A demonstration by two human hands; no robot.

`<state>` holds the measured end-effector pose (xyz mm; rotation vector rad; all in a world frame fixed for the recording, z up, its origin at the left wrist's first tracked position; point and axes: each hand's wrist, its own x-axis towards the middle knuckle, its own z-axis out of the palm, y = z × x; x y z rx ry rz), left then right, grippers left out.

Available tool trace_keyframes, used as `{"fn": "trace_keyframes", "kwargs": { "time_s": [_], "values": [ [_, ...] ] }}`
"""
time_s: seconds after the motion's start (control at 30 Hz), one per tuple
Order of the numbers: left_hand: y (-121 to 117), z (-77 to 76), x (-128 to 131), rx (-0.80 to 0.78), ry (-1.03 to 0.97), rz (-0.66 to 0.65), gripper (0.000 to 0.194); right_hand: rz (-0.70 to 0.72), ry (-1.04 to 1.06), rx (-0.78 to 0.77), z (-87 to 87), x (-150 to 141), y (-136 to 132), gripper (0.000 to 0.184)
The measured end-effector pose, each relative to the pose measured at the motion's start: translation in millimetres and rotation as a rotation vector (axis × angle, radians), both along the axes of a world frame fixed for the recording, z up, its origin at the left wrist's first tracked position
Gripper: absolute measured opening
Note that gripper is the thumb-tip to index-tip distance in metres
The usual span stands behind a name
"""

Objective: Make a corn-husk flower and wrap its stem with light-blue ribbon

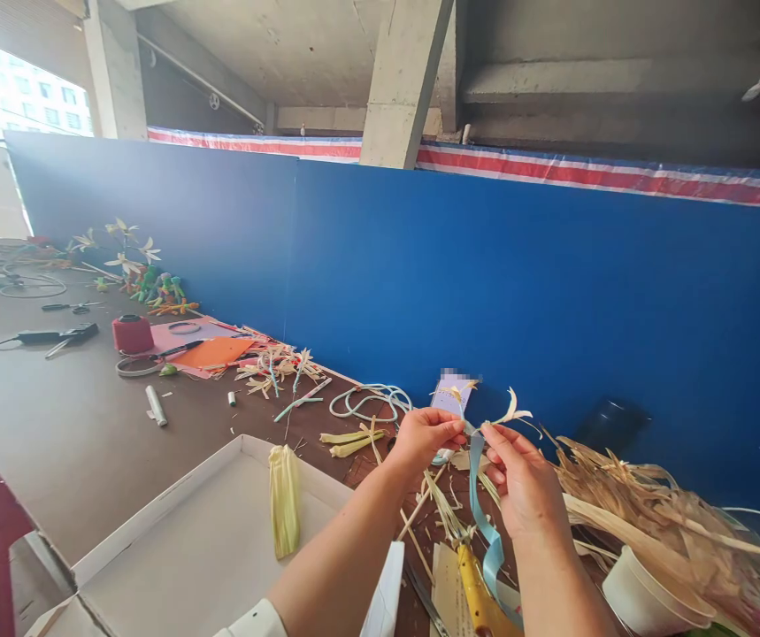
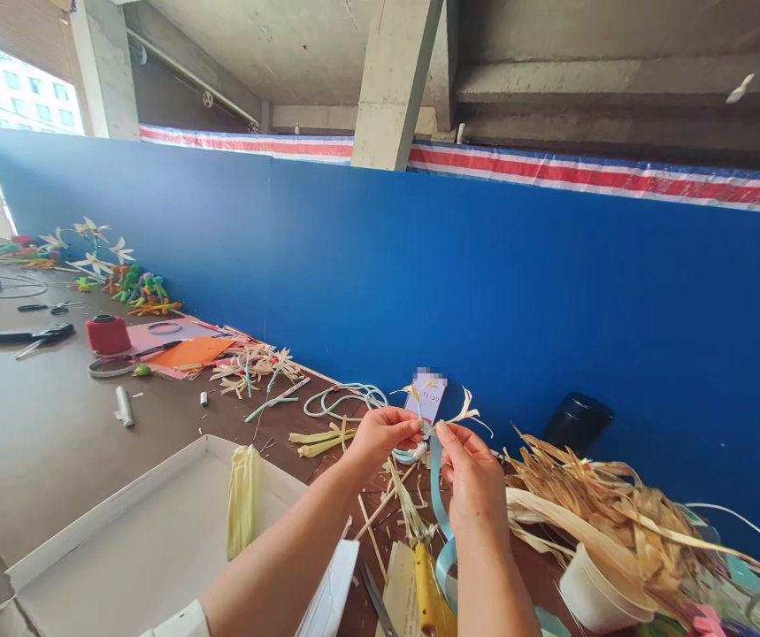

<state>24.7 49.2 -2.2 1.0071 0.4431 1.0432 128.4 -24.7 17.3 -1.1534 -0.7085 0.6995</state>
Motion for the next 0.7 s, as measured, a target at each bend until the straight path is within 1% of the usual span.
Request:
{"fn": "trace_keyframes", "kwargs": {
  "time_s": [0.17, 0.27, 0.47, 0.7],
  "values": [
    [7.6, -3.2, -1.5, 0.034, 0.041, -0.057, 0.043, -0.032, -0.075, -0.042, -3.1, 7.6, 2.0, 0.036],
    [11.6, -4.2, -4.2, 0.065, 0.067, -0.093, 0.042, -0.005, -0.112, -0.052, -2.6, 9.8, 2.4, 0.036],
    [12.6, -1.0, -7.9, 0.103, 0.099, -0.141, 0.041, 0.06, -0.091, -0.079, -2.2, 10.4, 2.2, 0.035],
    [10.1, 3.5, -9.8, 0.153, 0.112, -0.187, 0.04, 0.088, -0.08, -0.074, 0.0, 8.9, 2.5, 0.034]
  ]
}}
